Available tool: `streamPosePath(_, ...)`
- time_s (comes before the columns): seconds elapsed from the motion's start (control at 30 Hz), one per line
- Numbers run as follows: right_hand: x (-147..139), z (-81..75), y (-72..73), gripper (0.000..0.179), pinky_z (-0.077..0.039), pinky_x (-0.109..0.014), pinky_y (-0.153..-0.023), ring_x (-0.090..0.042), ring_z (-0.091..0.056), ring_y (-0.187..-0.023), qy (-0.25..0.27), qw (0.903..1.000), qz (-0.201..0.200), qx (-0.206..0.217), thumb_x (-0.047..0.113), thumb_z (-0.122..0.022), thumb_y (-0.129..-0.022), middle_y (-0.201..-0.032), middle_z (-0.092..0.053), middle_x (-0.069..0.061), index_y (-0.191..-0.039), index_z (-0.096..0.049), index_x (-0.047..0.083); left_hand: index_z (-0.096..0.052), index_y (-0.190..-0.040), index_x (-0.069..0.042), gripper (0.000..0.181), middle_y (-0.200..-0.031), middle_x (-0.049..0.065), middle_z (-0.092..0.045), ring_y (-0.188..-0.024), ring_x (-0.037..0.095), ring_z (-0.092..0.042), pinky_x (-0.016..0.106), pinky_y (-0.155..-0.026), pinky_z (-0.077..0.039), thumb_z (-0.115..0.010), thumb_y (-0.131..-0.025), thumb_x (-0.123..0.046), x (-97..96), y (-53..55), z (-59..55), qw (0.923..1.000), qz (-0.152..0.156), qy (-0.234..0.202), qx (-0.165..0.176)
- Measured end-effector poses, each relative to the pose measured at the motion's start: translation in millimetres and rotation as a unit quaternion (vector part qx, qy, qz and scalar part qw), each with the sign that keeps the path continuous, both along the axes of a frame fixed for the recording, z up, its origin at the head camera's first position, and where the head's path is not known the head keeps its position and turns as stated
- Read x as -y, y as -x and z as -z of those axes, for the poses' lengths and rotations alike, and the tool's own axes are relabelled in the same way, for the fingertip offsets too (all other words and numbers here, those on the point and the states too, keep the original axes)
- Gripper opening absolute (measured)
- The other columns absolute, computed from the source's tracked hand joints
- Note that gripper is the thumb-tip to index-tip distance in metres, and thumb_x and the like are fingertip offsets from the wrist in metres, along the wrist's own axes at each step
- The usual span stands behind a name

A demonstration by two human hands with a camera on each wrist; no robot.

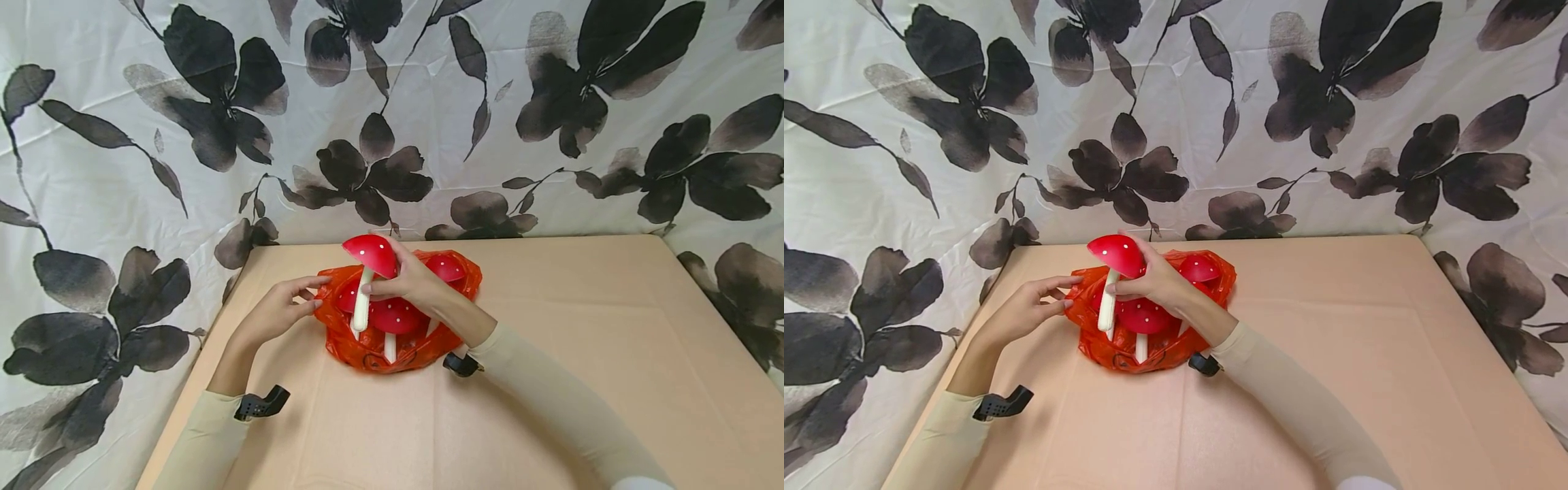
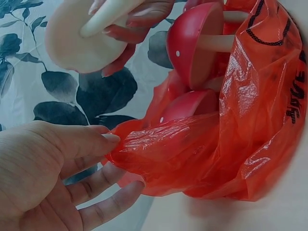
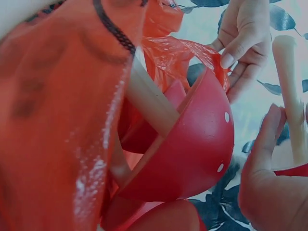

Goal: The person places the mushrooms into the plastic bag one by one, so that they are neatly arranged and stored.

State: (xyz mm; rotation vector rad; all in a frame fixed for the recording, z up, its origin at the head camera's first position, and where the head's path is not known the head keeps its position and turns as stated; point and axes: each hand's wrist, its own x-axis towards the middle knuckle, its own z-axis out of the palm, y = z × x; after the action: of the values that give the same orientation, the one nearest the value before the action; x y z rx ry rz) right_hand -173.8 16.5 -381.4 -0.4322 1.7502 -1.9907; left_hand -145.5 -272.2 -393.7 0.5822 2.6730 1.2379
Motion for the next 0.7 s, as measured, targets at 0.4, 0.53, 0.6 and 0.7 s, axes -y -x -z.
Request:
streamPosePath(0.4, 11, -3.3, 7.4, 0.075, -0.056, -0.043, -0.094, -0.028, -0.054, -0.125, -0.065, 0.9969, -0.037, 0.024, 0.028, -0.083, -0.084, -0.140, -0.052, -0.003, -0.147, -0.043, 0.027, -0.061, -0.138, -0.004, 0.042, -0.126, 0.014, -0.068, -0.098, 0.027, -0.066, 0.025, -0.075, -0.057, -0.065, -0.096, -0.005, -0.2, 0.7, 1.0, 0.9998, -0.008, -0.014, 0.011)
streamPosePath(0.53, 18, -0.8, 8.8, 0.068, -0.055, -0.041, -0.095, -0.026, -0.058, -0.118, -0.078, 0.9959, -0.026, 0.037, 0.029, -0.082, -0.086, -0.136, -0.055, -0.004, -0.144, -0.047, 0.023, -0.061, -0.138, -0.002, 0.042, -0.129, 0.015, -0.067, -0.101, 0.028, -0.066, 0.023, -0.076, -0.057, -0.066, -0.096, -0.005, -1.3, 0.9, 2.0, 0.9998, -0.008, -0.017, 0.011)
streamPosePath(0.6, 22, 0.6, 8.9, 0.065, -0.055, -0.040, -0.095, -0.026, -0.060, -0.116, -0.078, 0.9957, -0.030, 0.042, 0.028, -0.080, -0.087, -0.135, -0.057, -0.005, -0.143, -0.048, 0.019, -0.063, -0.136, -0.002, 0.040, -0.128, 0.014, -0.067, -0.101, 0.028, -0.066, 0.024, -0.078, -0.057, -0.065, -0.096, -0.003, -1.8, 0.9, 2.1, 0.9998, -0.004, -0.018, 0.005)
streamPosePath(0.7, 27, 1.4, 7.8, 0.064, -0.055, -0.038, -0.093, -0.026, -0.059, -0.116, -0.082, 0.9952, -0.038, 0.038, 0.027, -0.078, -0.088, -0.134, -0.057, -0.005, -0.144, -0.048, 0.018, -0.066, -0.131, -0.005, 0.036, -0.124, 0.011, -0.069, -0.100, 0.027, -0.067, 0.026, -0.080, -0.057, -0.062, -0.095, 0.000, -1.8, 1.5, 3.0, 0.9998, 0.004, -0.016, -0.006)
